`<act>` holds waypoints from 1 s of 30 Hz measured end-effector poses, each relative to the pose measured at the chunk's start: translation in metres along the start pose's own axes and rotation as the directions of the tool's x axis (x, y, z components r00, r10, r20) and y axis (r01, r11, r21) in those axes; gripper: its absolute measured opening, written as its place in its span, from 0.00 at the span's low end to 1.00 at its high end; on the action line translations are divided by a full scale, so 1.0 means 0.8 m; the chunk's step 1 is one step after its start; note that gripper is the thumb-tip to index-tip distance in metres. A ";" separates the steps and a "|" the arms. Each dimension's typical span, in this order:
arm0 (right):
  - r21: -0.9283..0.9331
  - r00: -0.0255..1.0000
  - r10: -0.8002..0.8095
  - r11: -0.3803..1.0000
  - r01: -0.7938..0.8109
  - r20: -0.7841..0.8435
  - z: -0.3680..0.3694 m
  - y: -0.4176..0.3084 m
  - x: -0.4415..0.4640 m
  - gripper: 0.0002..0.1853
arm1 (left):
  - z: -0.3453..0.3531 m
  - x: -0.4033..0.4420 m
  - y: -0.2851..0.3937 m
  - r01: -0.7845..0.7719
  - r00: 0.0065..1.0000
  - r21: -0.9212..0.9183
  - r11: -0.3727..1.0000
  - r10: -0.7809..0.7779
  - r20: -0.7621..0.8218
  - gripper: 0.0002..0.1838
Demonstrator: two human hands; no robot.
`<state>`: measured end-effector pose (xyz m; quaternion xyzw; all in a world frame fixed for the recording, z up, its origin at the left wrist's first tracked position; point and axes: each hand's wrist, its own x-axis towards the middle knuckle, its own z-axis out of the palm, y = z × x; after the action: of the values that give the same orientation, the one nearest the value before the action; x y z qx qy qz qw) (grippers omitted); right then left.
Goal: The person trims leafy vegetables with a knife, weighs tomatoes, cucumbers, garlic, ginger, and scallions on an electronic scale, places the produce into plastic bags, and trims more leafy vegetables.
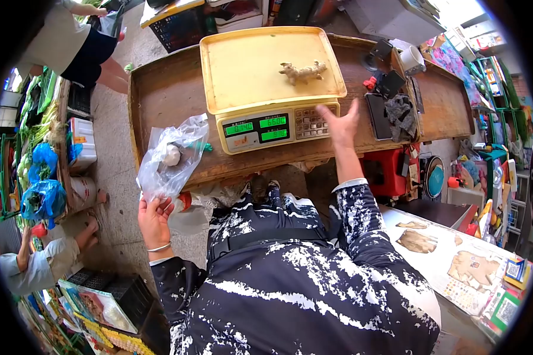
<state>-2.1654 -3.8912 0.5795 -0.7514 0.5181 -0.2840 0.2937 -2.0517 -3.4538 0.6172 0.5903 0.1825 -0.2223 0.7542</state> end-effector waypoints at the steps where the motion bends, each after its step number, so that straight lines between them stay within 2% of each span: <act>1: 0.000 1.000 0.000 1.000 0.000 0.009 -0.011 -0.021 0.005 0.51 | 0.002 -0.003 0.002 -0.019 0.999 0.018 1.000 0.019 -0.027 0.15; 3: -0.061 0.930 -0.362 0.932 0.358 -0.069 -0.022 -0.050 0.026 0.43 | 0.002 -0.005 0.003 -0.042 0.998 0.032 0.999 0.043 -0.053 0.16; 4: -0.060 0.929 -0.365 0.931 0.361 -0.069 -0.020 -0.062 0.035 0.43 | 0.002 -0.005 0.003 -0.043 0.998 0.030 0.999 0.044 -0.050 0.17; 6: -0.166 0.790 -0.613 0.780 0.604 -0.011 -0.010 -0.085 0.047 0.38 | 0.003 -0.008 0.004 -0.044 0.998 0.027 0.999 0.045 -0.053 0.18; 7: -0.161 0.788 -0.616 0.778 0.607 -0.007 -0.006 -0.096 0.050 0.38 | 0.007 -0.012 0.007 -0.045 0.998 0.017 0.999 0.045 -0.041 0.18; 9: -0.274 0.693 -0.648 0.637 0.720 0.315 0.001 -0.115 0.055 0.37 | 0.011 -0.017 0.008 -0.050 0.998 0.004 0.999 0.050 -0.035 0.17; 10: -0.273 0.653 -0.651 0.595 0.756 0.388 0.009 -0.116 0.058 0.34 | 0.012 -0.018 0.008 -0.053 0.998 0.005 0.999 0.053 -0.036 0.18; 11: -0.267 0.646 -0.657 0.590 0.762 0.388 0.017 -0.114 0.060 0.34 | 0.012 -0.019 0.008 -0.057 0.998 0.006 0.998 0.057 -0.038 0.18; 13: -0.330 0.670 -0.523 0.601 0.728 0.527 0.035 -0.109 0.066 0.30 | 0.010 -0.020 0.005 -0.059 0.997 -0.002 0.998 0.059 -0.056 0.18; 15: -0.295 0.612 -0.602 0.546 0.784 0.513 0.042 -0.104 0.079 0.23 | 0.006 -0.019 0.002 -0.078 0.992 -0.014 0.997 0.077 -0.097 0.18; 16: -0.299 0.614 -0.569 0.552 0.778 0.547 0.046 -0.108 0.083 0.21 | 0.005 -0.019 0.000 -0.097 0.992 -0.002 0.995 0.097 -0.086 0.18; 18: -0.214 0.573 -0.657 0.546 0.810 0.489 0.045 -0.116 0.078 0.21 | 0.003 -0.019 -0.002 -0.125 0.989 0.015 0.992 0.126 -0.080 0.16; 19: -0.217 0.624 -0.607 0.609 0.763 0.491 0.039 -0.133 0.068 0.21 | 0.004 -0.016 -0.001 -0.134 0.988 0.019 0.991 0.135 -0.079 0.14; 20: -0.112 0.650 -0.601 0.688 0.717 0.466 0.034 -0.150 0.052 0.21 | 0.006 -0.015 0.000 -0.158 0.984 0.006 0.987 0.158 -0.077 0.13; 21: 0.142 0.678 -0.506 0.843 0.519 0.533 0.037 -0.161 0.036 0.21 | 0.009 -0.018 0.004 -0.148 0.987 0.041 0.988 0.150 -0.056 0.11; 22: 0.339 0.600 -0.413 0.910 0.240 0.685 0.028 -0.185 0.009 0.21 | 0.007 -0.014 0.003 -0.153 0.987 0.036 0.988 0.155 -0.048 0.10; 23: 0.206 0.452 -0.182 0.979 -0.005 0.873 0.014 -0.216 -0.022 0.21 | 0.005 -0.011 0.000 -0.157 0.987 0.033 0.987 0.158 -0.032 0.10; 24: 0.133 0.250 -0.100 0.984 -0.116 0.963 0.022 -0.218 -0.046 0.19 | 0.006 -0.011 -0.001 -0.170 0.984 0.030 0.985 0.171 -0.042 0.10; 25: 0.130 0.038 -0.124 0.952 -0.277 0.992 0.018 -0.229 -0.078 0.20 | 0.007 -0.010 -0.001 -0.168 0.985 -0.002 0.986 0.168 -0.045 0.10; 27: -0.081 -0.202 -0.086 0.714 -0.695 0.976 0.049 -0.224 -0.142 0.22 | 0.011 -0.008 -0.001 -0.176 0.984 -0.037 0.984 0.174 -0.047 0.10; 29: -0.369 -0.411 0.027 0.496 -0.786 0.911 0.092 -0.219 -0.178 0.23 | 0.013 -0.011 -0.001 -0.176 0.984 -0.007 0.984 0.176 -0.024 0.10; 30: -0.388 -0.411 0.032 0.401 -0.830 0.911 0.116 -0.217 -0.195 0.22 | 0.016 -0.014 0.001 -0.195 0.980 -0.003 0.981 0.195 -0.032 0.09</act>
<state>-2.0388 -3.6796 0.6264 -0.2194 0.3037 0.3828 0.8444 -2.0606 -3.4646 0.6266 0.6063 0.1365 -0.1376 0.7713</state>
